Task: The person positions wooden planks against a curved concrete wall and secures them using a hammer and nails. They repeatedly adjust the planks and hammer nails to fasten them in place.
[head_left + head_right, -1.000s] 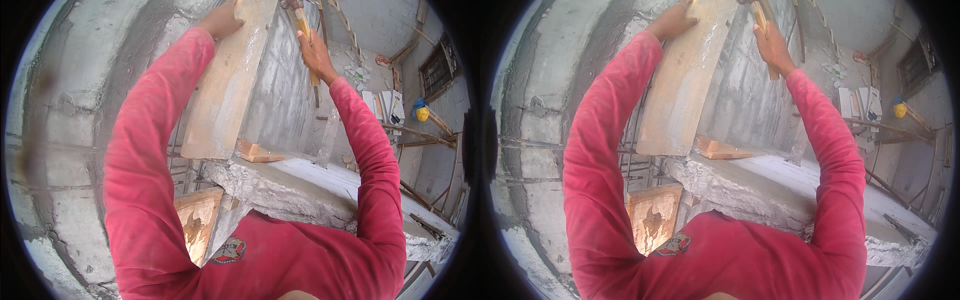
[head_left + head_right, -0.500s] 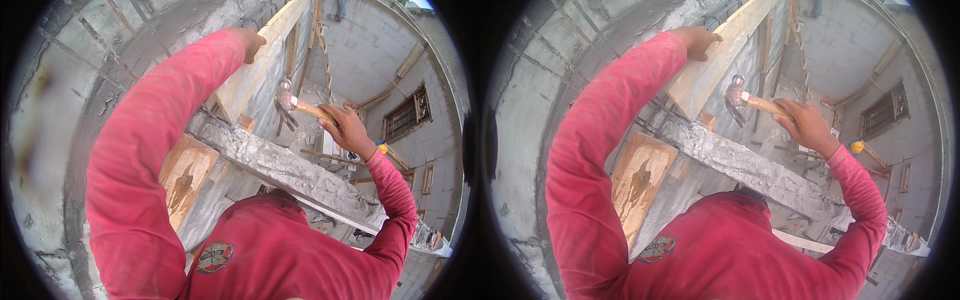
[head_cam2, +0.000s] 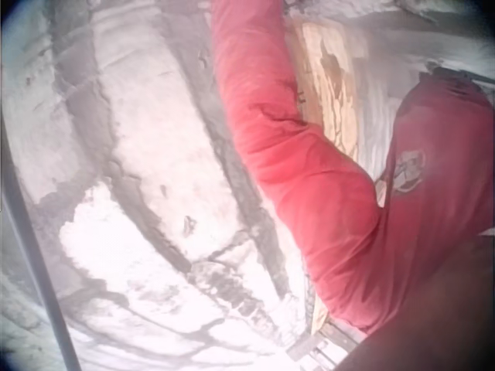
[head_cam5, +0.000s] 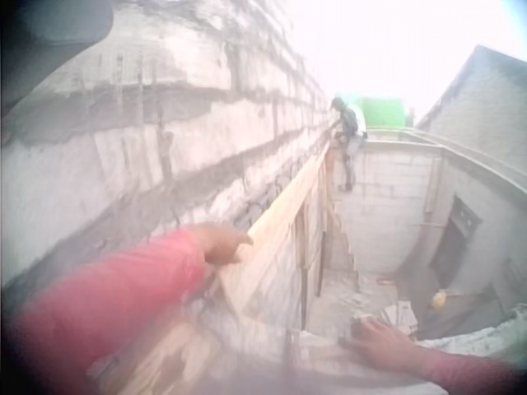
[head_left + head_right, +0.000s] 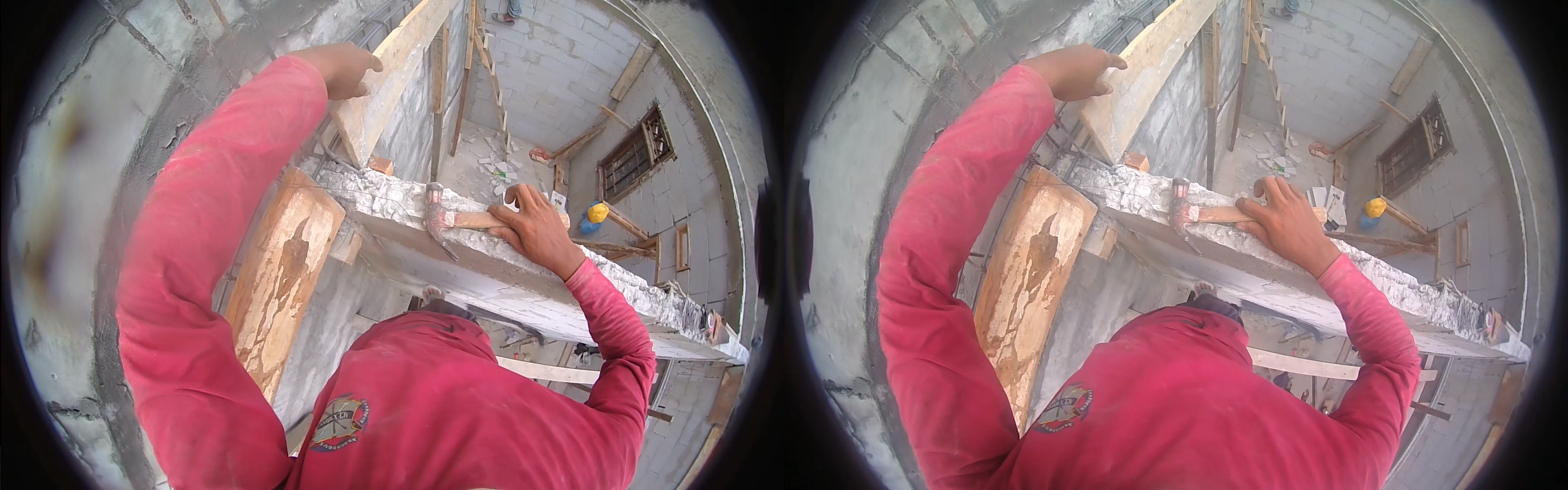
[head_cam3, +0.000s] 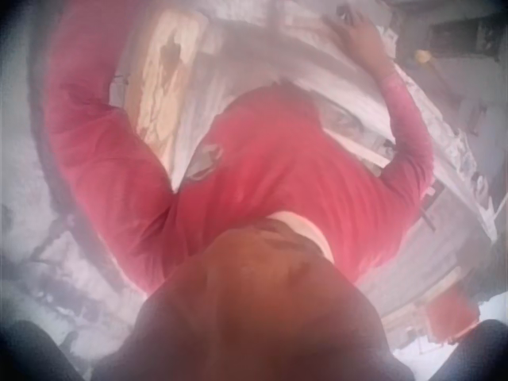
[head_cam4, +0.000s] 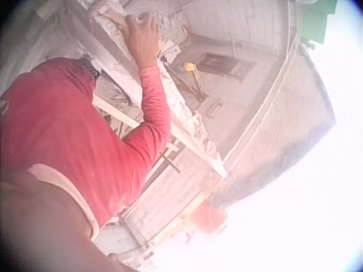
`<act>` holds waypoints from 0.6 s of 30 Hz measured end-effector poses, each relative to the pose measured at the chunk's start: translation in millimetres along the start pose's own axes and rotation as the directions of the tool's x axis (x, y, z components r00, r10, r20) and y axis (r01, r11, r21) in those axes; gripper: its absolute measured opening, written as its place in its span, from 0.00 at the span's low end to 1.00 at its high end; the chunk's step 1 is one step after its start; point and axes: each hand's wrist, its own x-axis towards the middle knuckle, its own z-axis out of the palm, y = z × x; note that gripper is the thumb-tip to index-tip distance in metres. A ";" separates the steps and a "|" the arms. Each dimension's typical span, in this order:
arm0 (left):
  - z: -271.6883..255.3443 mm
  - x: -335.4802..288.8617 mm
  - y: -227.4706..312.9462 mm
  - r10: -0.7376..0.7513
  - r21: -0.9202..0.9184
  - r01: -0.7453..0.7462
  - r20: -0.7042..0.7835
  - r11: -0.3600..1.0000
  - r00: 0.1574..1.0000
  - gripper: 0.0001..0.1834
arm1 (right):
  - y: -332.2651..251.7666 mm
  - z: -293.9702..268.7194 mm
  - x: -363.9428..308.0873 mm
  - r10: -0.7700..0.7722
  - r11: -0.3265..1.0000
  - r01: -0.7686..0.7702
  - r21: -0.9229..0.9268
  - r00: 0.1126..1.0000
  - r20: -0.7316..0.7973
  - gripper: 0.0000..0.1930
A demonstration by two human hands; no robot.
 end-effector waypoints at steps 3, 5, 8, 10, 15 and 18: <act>-22.3 -30.6 15.5 0.046 -0.032 -0.049 -0.084 0.998 0.995 0.28 | 0.6 4.7 -3.8 0.023 0.999 -0.023 0.029 1.000 0.009 0.20; -32.2 -52.4 20.9 0.079 -0.048 -0.088 -0.157 0.995 0.984 0.27 | 3.1 5.9 -5.4 0.067 0.991 -0.077 0.105 0.993 0.102 0.21; -46.3 -89.5 31.0 0.105 -0.082 -0.130 -0.257 0.988 0.961 0.25 | -0.2 -1.3 -5.0 0.056 0.992 -0.070 0.109 0.990 0.129 0.22; -45.0 -119.4 34.3 0.093 -0.098 -0.127 -0.298 0.987 0.950 0.23 | -15.4 -12.3 2.1 0.018 0.999 -0.020 0.029 0.999 0.039 0.21; -16.6 -188.3 25.8 0.202 -0.079 -0.277 -0.501 0.958 0.841 0.20 | -102.3 -45.9 -26.7 0.004 0.839 -0.129 0.528 0.973 0.232 0.08; -15.6 -230.7 33.9 0.093 -0.168 -0.167 -0.378 0.972 0.921 0.20 | -92.2 38.0 -71.9 -0.025 0.789 -0.346 0.507 0.808 0.589 0.10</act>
